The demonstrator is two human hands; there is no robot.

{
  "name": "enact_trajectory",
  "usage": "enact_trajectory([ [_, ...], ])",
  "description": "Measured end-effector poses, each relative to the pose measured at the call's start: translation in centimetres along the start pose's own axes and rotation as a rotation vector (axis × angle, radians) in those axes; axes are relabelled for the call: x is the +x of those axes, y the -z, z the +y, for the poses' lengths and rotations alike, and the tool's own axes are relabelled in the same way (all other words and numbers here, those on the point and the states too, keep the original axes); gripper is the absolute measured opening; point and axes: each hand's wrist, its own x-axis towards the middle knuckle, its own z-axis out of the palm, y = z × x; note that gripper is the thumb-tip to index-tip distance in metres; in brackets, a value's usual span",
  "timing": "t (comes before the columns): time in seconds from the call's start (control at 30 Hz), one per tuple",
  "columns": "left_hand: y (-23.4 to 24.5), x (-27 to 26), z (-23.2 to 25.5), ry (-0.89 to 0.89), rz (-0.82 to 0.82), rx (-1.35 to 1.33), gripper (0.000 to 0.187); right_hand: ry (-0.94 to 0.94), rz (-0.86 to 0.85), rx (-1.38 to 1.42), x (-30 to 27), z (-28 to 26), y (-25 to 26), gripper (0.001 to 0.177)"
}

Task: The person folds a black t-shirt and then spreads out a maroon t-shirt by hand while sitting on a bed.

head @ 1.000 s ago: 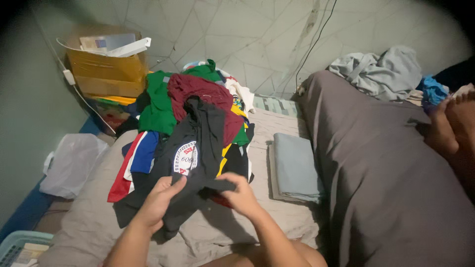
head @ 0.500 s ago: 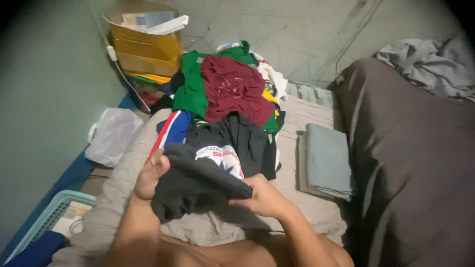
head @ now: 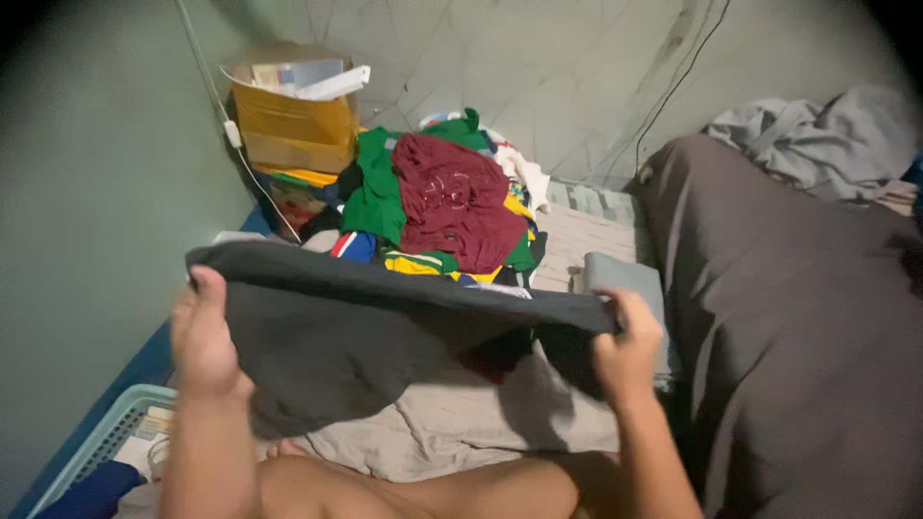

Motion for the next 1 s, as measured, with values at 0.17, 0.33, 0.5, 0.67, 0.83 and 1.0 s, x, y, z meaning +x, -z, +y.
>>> enact_trajectory([
  [0.17,-1.1,2.5,6.2,0.086,0.044,0.15,0.034,-0.036,-0.125,0.136,1.0,2.2,6.4,0.048],
  [0.33,-3.6,4.4,11.0,-0.036,-0.069,0.632,0.036,-0.268,-0.401,0.201,2.9,3.3,13.1,0.027],
  [0.5,-5.9,4.2,14.2,-0.215,-0.024,0.847,0.04,-0.304,-0.571,0.23,4.0,1.4,17.3,0.017],
  [0.67,-4.9,5.5,14.5,-0.029,0.028,1.184,0.045,-0.538,-0.811,-0.041,5.0,1.5,18.2,0.028],
  [0.83,-2.4,8.3,11.9,0.175,-0.159,0.769,0.035,-0.449,-0.852,-0.048,6.0,5.4,15.0,0.032],
  [1.0,-4.2,15.9,7.4,0.339,-0.056,0.775,0.034,-0.172,-0.969,-0.366,14.1,8.9,8.9,0.03],
])
